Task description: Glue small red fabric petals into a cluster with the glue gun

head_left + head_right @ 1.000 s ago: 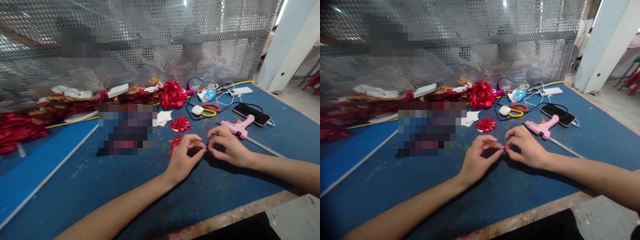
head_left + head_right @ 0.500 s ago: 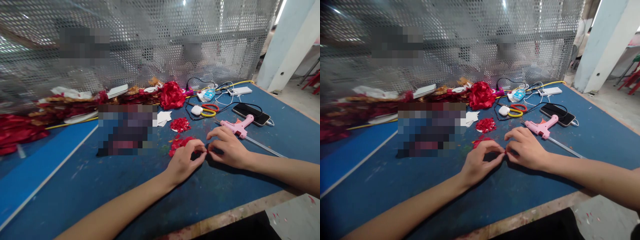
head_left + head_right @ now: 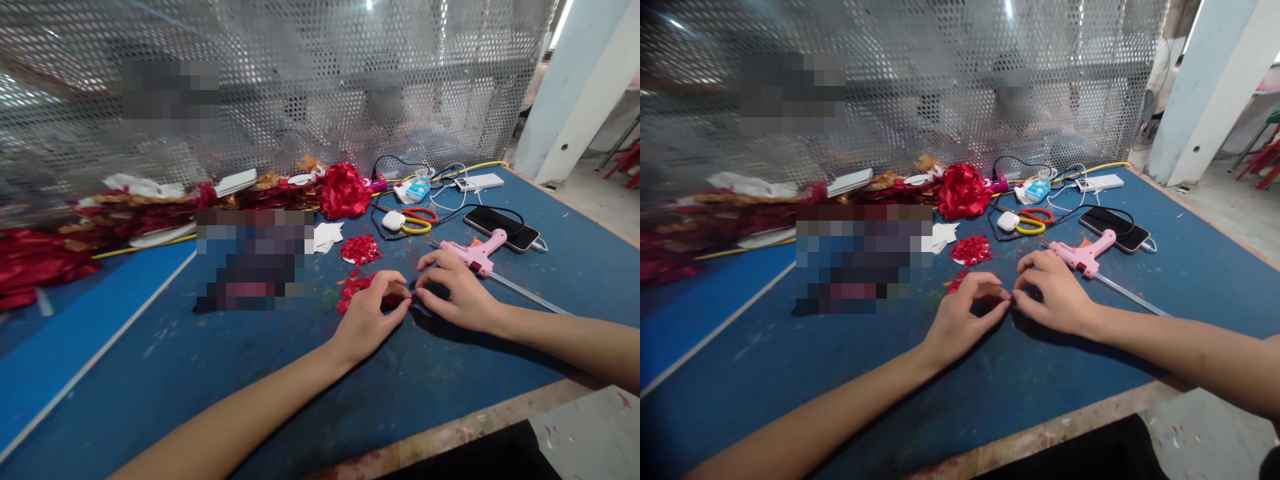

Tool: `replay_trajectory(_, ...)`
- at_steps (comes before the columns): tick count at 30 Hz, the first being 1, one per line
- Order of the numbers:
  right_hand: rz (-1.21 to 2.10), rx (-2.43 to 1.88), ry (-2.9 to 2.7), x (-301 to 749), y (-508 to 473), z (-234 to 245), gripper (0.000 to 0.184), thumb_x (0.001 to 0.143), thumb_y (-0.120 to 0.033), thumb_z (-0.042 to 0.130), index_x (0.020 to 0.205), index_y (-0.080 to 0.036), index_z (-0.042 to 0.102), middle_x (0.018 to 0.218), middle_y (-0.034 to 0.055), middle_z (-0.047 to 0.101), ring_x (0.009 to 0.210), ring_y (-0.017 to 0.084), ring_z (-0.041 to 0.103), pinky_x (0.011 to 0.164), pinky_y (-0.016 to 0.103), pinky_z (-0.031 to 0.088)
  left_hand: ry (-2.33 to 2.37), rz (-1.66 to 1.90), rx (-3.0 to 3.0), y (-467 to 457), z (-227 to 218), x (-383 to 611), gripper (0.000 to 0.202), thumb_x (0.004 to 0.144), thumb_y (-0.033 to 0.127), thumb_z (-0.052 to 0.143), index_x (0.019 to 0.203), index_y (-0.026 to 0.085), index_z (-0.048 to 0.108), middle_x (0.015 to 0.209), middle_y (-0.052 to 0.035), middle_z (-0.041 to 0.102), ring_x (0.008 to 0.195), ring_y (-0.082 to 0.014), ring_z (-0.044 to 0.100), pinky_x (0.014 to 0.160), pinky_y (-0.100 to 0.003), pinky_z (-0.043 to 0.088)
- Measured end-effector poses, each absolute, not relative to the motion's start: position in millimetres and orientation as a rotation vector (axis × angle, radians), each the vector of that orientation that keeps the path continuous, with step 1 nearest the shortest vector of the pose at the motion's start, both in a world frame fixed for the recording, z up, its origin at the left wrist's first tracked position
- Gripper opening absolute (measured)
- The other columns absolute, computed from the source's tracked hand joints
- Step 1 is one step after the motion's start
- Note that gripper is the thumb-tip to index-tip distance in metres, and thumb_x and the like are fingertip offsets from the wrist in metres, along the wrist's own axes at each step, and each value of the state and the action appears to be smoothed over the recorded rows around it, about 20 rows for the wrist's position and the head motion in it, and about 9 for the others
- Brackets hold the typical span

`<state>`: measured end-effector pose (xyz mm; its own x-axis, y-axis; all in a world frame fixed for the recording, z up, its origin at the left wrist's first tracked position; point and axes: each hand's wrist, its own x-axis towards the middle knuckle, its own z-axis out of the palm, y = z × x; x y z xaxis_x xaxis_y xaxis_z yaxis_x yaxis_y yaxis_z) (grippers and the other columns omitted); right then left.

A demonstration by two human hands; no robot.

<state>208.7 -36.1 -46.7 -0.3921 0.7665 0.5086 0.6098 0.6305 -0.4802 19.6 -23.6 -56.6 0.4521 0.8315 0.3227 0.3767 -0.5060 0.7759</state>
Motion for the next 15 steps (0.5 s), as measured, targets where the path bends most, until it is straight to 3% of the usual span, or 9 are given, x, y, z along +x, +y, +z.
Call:
replay_trajectory(6, 0.272, -1.066, -2.212, 210.8, -34.8, -50.0, 0.007, 0.077, -0.019, 0.067, 0.083, -0.017, 0.067, 0.101, 0.0086, 0.059, 0.096, 0.022, 0.054, 0.086, 0.040, 0.044, 1.011, 0.924, 2.117, -24.0, -58.0, 19.5, 0.022, 0.080, 0.020, 0.057, 0.099, 0.024, 0.047, 0.081, 0.0013, 0.069, 0.076, -0.0148, 0.068, 0.075, -0.028, 0.052)
replay_trajectory(15, 0.197, -0.998, -2.268, 213.5, -30.8, -54.8, 0.004, 0.081, -0.022, 0.066, 0.081, -0.019, 0.069, 0.107, 0.0078, 0.062, 0.101, 0.023, 0.054, 0.089, 0.045, 0.041, 1.025, 0.878, 2.144, -23.5, -58.1, 19.9, 0.025, 0.080, 0.021, 0.057, 0.103, 0.024, 0.047, 0.080, 0.0011, 0.070, 0.076, -0.0163, 0.070, 0.075, -0.029, 0.054)
